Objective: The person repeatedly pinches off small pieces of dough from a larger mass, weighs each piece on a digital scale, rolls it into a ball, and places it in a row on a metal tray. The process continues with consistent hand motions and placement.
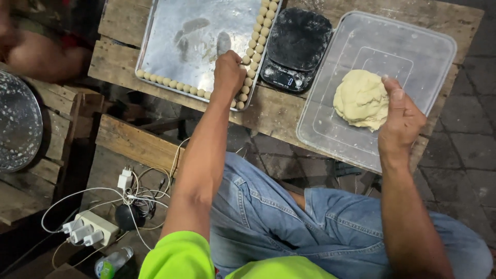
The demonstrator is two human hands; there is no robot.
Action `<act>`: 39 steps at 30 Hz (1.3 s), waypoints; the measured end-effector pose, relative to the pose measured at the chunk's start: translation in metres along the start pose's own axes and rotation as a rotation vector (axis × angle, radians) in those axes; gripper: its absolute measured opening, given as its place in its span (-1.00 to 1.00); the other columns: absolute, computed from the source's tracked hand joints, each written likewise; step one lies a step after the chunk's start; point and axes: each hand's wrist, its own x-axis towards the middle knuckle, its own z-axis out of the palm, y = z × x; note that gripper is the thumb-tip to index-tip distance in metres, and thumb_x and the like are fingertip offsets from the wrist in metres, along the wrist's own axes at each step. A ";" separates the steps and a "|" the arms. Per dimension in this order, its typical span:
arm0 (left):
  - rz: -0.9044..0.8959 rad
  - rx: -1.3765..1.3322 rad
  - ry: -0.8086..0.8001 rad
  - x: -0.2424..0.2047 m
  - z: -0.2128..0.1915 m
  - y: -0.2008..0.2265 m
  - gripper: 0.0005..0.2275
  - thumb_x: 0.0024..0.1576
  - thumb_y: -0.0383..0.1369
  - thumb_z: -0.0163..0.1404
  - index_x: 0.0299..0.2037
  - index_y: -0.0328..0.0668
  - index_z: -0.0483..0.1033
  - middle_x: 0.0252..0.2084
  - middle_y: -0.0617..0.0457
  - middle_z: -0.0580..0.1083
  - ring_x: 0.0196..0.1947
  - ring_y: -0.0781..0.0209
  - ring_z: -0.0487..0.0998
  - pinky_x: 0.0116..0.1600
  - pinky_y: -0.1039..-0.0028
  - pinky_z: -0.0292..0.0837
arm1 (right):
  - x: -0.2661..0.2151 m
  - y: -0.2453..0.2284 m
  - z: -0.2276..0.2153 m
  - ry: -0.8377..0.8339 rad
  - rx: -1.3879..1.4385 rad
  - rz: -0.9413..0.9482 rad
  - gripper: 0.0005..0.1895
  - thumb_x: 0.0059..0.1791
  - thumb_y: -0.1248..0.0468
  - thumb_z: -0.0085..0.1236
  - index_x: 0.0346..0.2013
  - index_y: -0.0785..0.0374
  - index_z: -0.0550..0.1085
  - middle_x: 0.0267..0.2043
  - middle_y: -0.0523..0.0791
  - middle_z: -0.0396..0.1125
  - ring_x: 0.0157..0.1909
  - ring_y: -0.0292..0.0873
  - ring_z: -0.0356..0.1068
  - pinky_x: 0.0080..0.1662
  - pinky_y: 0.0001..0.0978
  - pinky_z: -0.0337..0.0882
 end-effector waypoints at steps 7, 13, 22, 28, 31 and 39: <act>0.003 0.109 -0.044 0.002 0.001 -0.008 -0.70 0.07 -0.50 0.10 0.03 -0.30 0.54 -0.03 -0.17 0.51 -0.09 -0.10 0.56 -0.15 0.19 0.53 | -0.003 0.016 -0.005 0.011 -0.028 0.037 -0.61 0.29 0.17 -0.05 0.17 0.48 0.49 0.18 0.12 0.42 0.25 0.00 0.42 0.21 -0.17 0.49; 0.091 0.131 -0.007 0.012 0.012 -0.021 -0.68 0.11 -0.57 0.04 0.10 -0.38 0.53 0.04 -0.25 0.51 0.01 -0.18 0.55 -0.03 0.13 0.53 | 0.001 0.010 -0.017 -0.018 -0.129 0.009 -0.70 0.29 0.27 0.02 0.20 0.44 0.51 0.19 0.10 0.42 0.24 -0.02 0.41 0.23 -0.19 0.44; 0.047 -0.013 -0.005 -0.003 -0.003 0.002 -0.67 0.11 -0.56 0.05 0.11 -0.31 0.52 -0.07 -0.14 0.57 -0.09 -0.01 0.60 -0.10 0.25 0.57 | 0.012 0.050 -0.045 0.032 -0.143 0.084 -0.74 0.25 0.30 0.16 0.19 0.40 0.54 0.12 0.02 0.46 0.14 -0.13 0.43 0.10 -0.23 0.48; 0.015 -0.001 -0.071 -0.005 -0.014 0.006 -0.60 0.08 -0.60 0.01 0.17 -0.27 0.49 -0.02 -0.14 0.56 -0.03 -0.03 0.58 -0.04 0.25 0.56 | 0.017 0.065 -0.064 0.002 -0.228 0.091 -0.77 0.24 0.35 0.19 0.18 0.39 0.56 0.09 0.00 0.47 0.12 -0.12 0.44 0.11 -0.20 0.47; 0.019 0.036 -0.080 -0.004 -0.018 0.008 -0.52 0.04 -0.67 0.02 0.24 -0.36 0.41 0.13 -0.27 0.48 0.11 -0.11 0.53 0.17 0.29 0.49 | 0.019 0.056 -0.072 -0.004 -0.355 0.164 -0.77 0.22 0.28 0.24 0.13 0.33 0.61 0.00 -0.04 0.50 0.03 -0.15 0.47 -0.02 -0.19 0.48; 0.246 0.186 0.015 -0.038 -0.019 0.077 -0.46 0.10 -0.63 0.08 0.34 -0.44 0.29 0.28 -0.33 0.33 0.26 -0.29 0.36 0.28 0.09 0.34 | 0.017 0.050 -0.080 -0.077 -0.547 0.194 -0.68 0.05 0.27 0.17 0.05 0.30 0.65 -0.15 -0.07 0.50 -0.18 -0.18 0.46 -0.09 -0.37 0.39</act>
